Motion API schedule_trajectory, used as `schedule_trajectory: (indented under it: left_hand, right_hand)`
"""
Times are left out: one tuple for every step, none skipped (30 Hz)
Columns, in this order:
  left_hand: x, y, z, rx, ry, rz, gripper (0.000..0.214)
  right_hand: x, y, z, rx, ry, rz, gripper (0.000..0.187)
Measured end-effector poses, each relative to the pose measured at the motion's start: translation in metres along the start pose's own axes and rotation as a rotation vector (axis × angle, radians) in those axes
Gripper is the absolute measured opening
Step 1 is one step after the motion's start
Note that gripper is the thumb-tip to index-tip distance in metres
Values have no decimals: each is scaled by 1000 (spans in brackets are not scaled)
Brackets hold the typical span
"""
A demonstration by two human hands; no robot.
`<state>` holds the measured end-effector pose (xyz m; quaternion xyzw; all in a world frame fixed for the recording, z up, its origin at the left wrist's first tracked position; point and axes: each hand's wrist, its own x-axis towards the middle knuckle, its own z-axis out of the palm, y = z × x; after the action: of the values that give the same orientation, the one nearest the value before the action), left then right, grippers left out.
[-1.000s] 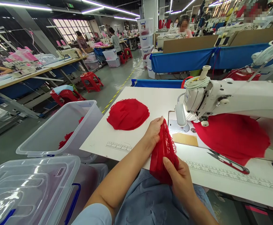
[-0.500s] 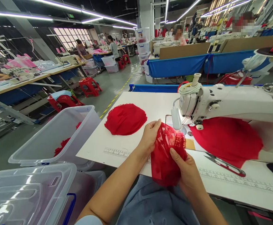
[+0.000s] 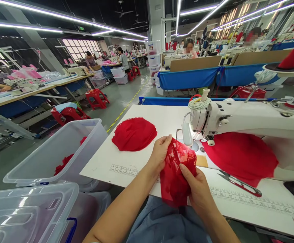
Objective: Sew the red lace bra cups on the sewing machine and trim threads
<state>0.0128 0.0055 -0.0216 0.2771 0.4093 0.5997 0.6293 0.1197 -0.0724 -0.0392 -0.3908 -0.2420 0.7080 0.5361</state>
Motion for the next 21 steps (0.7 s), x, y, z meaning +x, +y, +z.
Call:
schedule_trajectory:
  left_hand:
    - [1, 0, -1, -12, 11, 7, 49]
    - [3, -1, -1, -26, 28, 12, 49]
    - [4, -1, -1, -37, 47, 9, 49]
    - [6, -2, -1, -46, 67, -4, 49]
    - [8, -2, -1, -52, 84, -23, 49]
    - [9, -3, -1, -55, 96, -46, 48]
    - [10, -3, -1, -57, 105, -67, 48]
    - [11, -3, -1, -61, 112, -86, 47]
    - [12, -3, -2, -66, 121, -101, 47]
    - [13, -3, -3, -74, 130, -112, 47]
    - [14, -2, -4, -85, 140, -121, 47]
    - [14, -1, -5, -97, 150, -130, 45]
    - [13, 1, -7, -109, 156, -146, 43]
    - [12, 3, -8, -116, 157, -175, 40]
    - [10, 6, -10, -116, 154, -219, 36]
    - [7, 9, -12, -116, 134, -284, 32]
    - [4, 11, -15, -121, 87, -371, 31]
    - [-1, 13, -18, -130, 13, -462, 32]
    - [-7, 15, -22, -145, -80, -543, 34]
    - [-12, 15, -26, -159, -191, -606, 37]
    - [-18, 14, -31, -162, -286, -616, 36]
  right_hand:
    - [-1, 1, -1, -33, -21, -10, 34]
    - [-3, 3, -2, -66, -41, -20, 34]
    - [-5, 6, -2, -99, -58, -32, 35]
    - [-7, 9, -3, -129, -70, -45, 37]
    - [-8, 12, -3, -155, -79, -59, 38]
    - [-9, 15, -4, -173, -81, -72, 39]
    - [-10, 18, -4, -181, -81, -81, 38]
    - [-10, 21, -5, -179, -81, -84, 37]
    - [-9, 23, -6, -170, -83, -79, 35]
    - [-9, 24, -7, -157, -84, -67, 34]
    - [-7, 24, -7, -142, -83, -52, 32]
    - [-6, 23, -8, -123, -79, -34, 31]
    - [-4, 21, -8, -99, -73, -10, 31]
    - [-2, 18, -8, -70, -63, 13, 31]
    - [1, 14, -7, -38, -51, 34, 33]
    - [3, 10, -7, 0, -35, 48, 35]
    - [5, 6, -6, 38, -17, 53, 37]
    - [7, 2, -5, 74, 3, 50, 39]
    - [9, -2, -5, 102, 20, 44, 40]
    - [10, -6, -4, 124, 34, 39, 40]
    - [11, -9, -4, 139, 44, 40, 40]
